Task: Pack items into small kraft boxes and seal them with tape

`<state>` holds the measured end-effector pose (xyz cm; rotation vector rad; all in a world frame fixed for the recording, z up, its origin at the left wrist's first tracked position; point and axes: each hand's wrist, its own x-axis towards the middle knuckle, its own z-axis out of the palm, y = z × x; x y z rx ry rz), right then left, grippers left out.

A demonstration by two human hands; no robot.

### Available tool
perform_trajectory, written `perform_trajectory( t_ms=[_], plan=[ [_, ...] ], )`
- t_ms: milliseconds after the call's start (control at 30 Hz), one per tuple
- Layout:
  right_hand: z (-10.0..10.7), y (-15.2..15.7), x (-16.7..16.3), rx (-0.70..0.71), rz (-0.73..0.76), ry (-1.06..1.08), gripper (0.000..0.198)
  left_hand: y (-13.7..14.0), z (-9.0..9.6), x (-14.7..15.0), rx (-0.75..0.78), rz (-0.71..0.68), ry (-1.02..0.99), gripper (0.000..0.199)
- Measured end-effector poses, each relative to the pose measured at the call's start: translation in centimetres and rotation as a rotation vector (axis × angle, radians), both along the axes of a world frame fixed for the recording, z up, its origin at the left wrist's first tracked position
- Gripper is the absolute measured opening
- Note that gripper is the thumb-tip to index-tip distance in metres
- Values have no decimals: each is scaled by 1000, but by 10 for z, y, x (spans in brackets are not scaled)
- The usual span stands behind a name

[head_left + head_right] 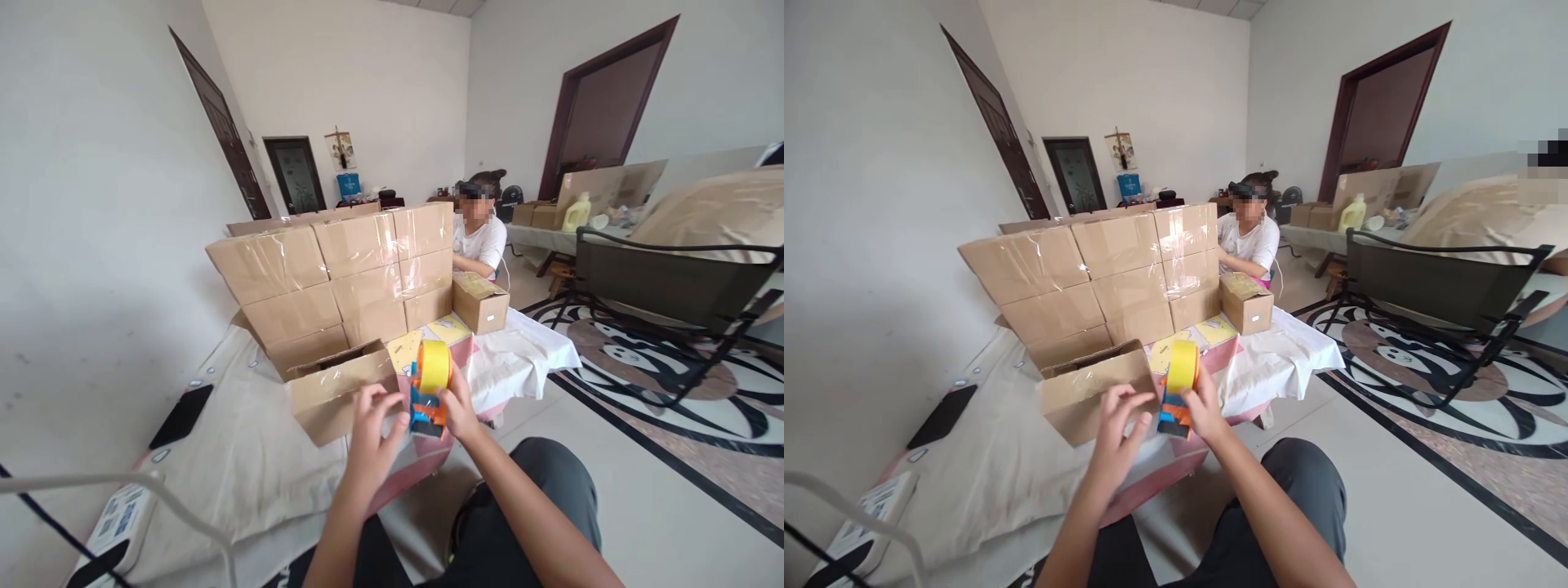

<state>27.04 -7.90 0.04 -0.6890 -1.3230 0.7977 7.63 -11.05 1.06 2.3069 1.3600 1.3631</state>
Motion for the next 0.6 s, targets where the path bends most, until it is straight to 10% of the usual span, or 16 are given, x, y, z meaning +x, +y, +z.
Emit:
perform_trajectory(
  t_ms=[300, 600],
  plan=[
    [-8, 0, -3, 150, -187, -162, 56, -21, -12, 57, -190, -77, -355, 43],
    [11, 48, 34, -95, -312, 472, 40, -41, -15, 61, -392, -255, -217, 43]
  ],
)
